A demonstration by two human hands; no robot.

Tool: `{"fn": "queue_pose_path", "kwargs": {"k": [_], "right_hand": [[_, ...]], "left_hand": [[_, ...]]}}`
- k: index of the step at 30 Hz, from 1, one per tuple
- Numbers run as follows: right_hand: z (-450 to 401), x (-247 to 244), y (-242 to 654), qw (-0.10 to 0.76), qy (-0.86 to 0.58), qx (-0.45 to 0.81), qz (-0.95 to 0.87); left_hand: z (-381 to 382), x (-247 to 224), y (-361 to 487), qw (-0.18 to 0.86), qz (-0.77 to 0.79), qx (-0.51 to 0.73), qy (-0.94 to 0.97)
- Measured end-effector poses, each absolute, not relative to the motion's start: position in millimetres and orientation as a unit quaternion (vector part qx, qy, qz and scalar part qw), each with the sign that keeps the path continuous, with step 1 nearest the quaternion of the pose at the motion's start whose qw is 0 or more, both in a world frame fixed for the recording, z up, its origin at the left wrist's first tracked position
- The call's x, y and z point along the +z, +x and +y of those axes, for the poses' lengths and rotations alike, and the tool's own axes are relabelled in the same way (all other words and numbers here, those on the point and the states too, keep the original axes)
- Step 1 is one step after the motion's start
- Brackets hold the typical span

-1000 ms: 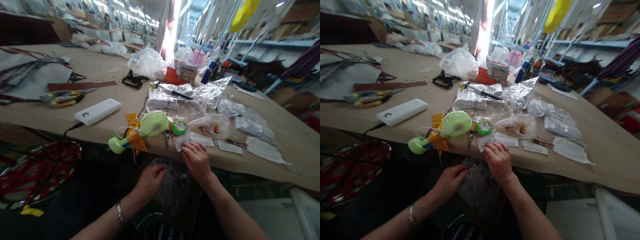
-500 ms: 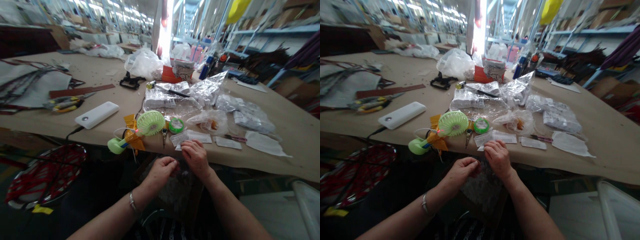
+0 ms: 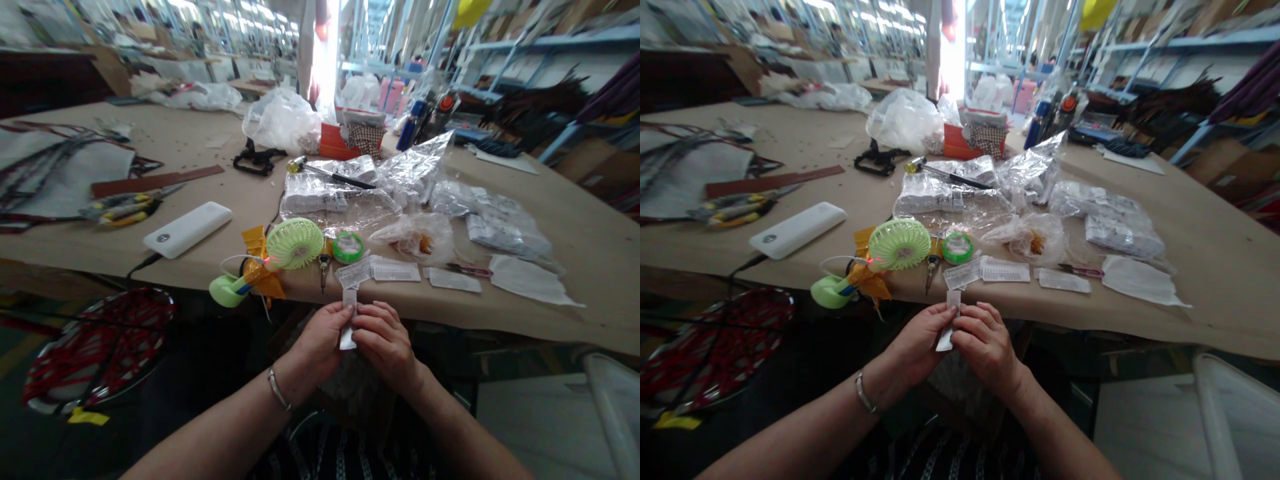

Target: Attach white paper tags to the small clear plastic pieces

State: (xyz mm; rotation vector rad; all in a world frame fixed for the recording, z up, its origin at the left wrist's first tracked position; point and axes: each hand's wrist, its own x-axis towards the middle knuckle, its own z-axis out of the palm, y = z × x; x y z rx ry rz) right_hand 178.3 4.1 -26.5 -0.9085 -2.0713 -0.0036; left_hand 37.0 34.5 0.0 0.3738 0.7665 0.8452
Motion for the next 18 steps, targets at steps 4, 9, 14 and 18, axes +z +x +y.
{"fn": "queue_pose_path", "kwargs": {"k": [4, 9, 14, 18], "right_hand": [[16.5, -18.4, 200.6, 0.403, -0.449, -0.050, -0.796], [36.0, -16.2, 223.9, 0.277, -0.570, -0.121, -0.764], [33.7, -23.5, 226.7, 0.297, -0.552, -0.135, -0.767], [33.5, -26.3, 231.1, 0.368, -0.533, -0.100, -0.755]], "left_hand": [[32.4, 5.9, 37.0, 0.805, 0.413, 0.362, 0.226], [26.8, 8.5, 37.3, 0.781, 0.452, 0.336, 0.271], [25.0, 9.6, 38.6, 0.780, 0.467, 0.317, 0.271], [26.9, 15.9, 37.5, 0.788, 0.465, 0.302, 0.266]]}}
